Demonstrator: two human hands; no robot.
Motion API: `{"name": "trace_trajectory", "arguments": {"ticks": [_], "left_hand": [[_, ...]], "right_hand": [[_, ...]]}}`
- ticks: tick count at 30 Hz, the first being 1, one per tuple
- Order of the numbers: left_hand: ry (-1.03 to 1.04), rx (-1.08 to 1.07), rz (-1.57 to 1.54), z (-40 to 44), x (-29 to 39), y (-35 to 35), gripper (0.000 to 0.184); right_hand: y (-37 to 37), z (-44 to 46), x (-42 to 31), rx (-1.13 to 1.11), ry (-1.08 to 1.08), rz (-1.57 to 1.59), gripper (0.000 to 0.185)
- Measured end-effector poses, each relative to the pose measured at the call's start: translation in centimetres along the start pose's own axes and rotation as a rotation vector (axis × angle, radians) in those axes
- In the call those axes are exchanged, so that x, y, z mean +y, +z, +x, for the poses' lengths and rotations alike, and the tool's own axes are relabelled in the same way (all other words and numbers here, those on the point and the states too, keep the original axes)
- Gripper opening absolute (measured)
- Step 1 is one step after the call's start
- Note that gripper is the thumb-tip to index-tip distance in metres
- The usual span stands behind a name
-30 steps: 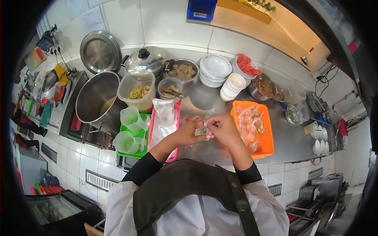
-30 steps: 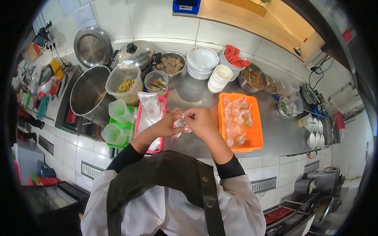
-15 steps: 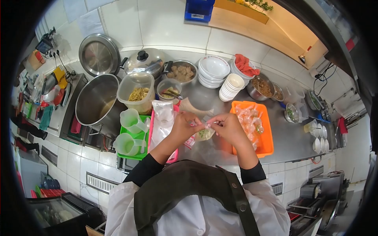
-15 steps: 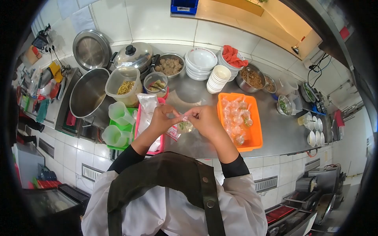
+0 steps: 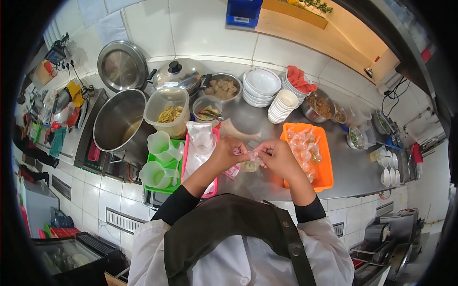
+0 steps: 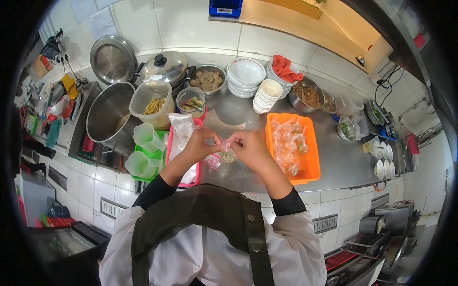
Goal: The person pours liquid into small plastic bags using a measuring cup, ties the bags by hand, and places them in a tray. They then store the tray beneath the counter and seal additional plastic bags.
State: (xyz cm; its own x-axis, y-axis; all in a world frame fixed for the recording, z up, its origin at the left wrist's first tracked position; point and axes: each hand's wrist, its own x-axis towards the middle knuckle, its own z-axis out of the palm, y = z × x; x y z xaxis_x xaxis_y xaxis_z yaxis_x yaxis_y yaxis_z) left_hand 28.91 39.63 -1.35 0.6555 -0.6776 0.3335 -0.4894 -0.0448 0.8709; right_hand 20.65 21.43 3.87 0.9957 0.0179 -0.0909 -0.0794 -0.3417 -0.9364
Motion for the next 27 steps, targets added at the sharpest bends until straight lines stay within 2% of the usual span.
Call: {"name": "trace_trajectory", "arguments": {"ticks": [2, 5, 8, 11, 14, 18, 21, 27], "left_hand": [[-0.058, -0.011, -0.028, -0.1, 0.2, 0.3, 0.012], [0.003, 0.049, -0.125, -0.3, -0.4, 0.7, 0.013], [0.132, 0.142, -0.020, -0.7, -0.8, 0.7, 0.013], [0.152, 0.235, 0.034, -0.9, 0.6, 0.2, 0.011], [0.016, 0.268, -0.005, -0.1, 2.2, 0.1, 0.010], [0.020, 0.124, -0.038, 0.5, 1.1, 0.1, 0.011], [-0.058, 0.065, 0.001, 0.1, -0.3, -0.4, 0.012], [-0.172, -0.087, -0.032, -2.1, -5.3, 4.1, 0.012]], "right_hand": [[0.1, -0.1, -0.2, 0.059, 0.008, 0.010, 0.010], [0.1, -0.1, -0.6, 0.074, 0.034, 0.022, 0.010], [0.2, -0.4, -1.1, 0.074, 0.040, -0.008, 0.010], [0.2, -0.2, -0.9, 0.108, -0.026, -0.063, 0.011], [0.3, -0.1, -0.9, 0.138, -0.055, -0.096, 0.010], [0.5, 0.1, -0.2, 0.181, -0.116, -0.151, 0.010], [0.5, 1.0, 2.8, 0.071, -0.106, -0.249, 0.009], [2.1, -0.1, 9.9, 0.091, 0.193, -0.125, 0.009]]}}
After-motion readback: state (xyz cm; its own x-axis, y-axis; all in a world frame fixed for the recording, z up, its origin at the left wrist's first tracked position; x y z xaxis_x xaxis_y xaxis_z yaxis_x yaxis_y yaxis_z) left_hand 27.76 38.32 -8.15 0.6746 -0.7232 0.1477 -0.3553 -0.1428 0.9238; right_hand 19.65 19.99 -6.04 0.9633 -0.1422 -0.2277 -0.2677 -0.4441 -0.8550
